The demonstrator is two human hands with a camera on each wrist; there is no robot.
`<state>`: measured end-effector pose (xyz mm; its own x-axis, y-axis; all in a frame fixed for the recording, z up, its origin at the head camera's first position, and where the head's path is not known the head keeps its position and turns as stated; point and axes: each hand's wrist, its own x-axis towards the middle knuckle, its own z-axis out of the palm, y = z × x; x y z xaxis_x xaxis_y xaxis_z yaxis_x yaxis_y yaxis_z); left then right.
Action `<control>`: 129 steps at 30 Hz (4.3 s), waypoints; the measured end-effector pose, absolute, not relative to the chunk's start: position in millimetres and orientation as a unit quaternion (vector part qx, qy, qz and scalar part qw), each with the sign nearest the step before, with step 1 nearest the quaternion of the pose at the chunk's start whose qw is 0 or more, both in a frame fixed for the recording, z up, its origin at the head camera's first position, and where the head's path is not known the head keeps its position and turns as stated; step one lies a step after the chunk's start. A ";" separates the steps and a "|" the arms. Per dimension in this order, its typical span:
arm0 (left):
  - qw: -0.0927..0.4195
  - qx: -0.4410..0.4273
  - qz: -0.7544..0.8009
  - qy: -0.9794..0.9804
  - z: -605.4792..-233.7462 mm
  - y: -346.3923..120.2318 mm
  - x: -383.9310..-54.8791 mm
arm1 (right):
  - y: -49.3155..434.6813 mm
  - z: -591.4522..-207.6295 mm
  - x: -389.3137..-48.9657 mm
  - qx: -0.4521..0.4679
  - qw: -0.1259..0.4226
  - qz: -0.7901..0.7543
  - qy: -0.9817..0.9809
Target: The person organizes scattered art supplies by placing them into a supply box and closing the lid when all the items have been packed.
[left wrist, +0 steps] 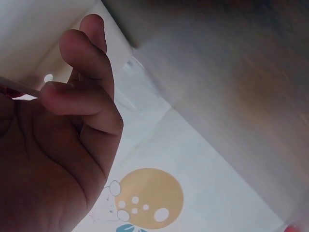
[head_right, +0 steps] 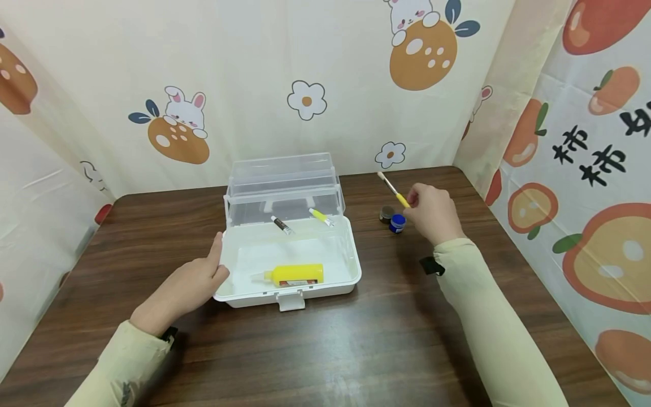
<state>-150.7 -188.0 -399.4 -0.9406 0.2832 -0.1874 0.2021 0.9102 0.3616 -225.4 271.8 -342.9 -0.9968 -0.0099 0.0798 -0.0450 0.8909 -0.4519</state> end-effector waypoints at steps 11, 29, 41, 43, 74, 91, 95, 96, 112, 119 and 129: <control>0.115 0.127 0.177 0.969 -399.5 -188.3 -150.6 | 215.5 -314.6 -243.4 0.117 0.082 0.218 -0.965; 0.117 0.128 0.178 0.969 -400.2 -190.1 -150.6 | 121.9 -299.3 -282.1 0.204 0.068 0.193 -0.957; 0.111 0.127 0.170 0.971 -400.5 -191.1 -151.2 | 74.5 -299.9 -302.7 0.285 0.037 0.177 -0.941; 0.111 0.127 0.173 0.970 -400.3 -191.0 -151.0 | 68.0 -300.4 -303.2 0.289 0.035 0.177 -0.940; 0.113 0.118 0.178 0.970 -400.9 -189.5 -150.5 | 57.2 -318.1 -318.5 0.305 -0.032 0.226 -0.925; 0.117 0.117 0.182 0.969 -399.0 -186.9 -149.8 | 231.7 -332.4 -263.2 0.112 0.059 0.307 -0.943; 0.117 0.118 0.185 0.969 -397.9 -187.8 -149.0 | 274.6 -351.2 -251.8 0.068 0.050 0.280 -0.956; 0.117 0.119 0.186 0.968 -397.6 -188.0 -148.9 | 283.7 -356.4 -248.8 0.058 0.047 0.274 -0.959; 0.123 0.113 0.190 0.968 -396.1 -188.9 -152.5 | 351.9 -404.3 -211.5 -0.040 -0.034 0.183 -0.982; 0.123 0.117 0.190 0.967 -396.1 -189.3 -153.4 | 355.3 -412.0 -206.6 -0.041 -0.030 0.178 -0.983; 0.127 0.114 0.194 0.966 -398.3 -188.7 -151.7 | 347.6 -408.8 -207.8 -0.056 -0.013 0.184 -0.981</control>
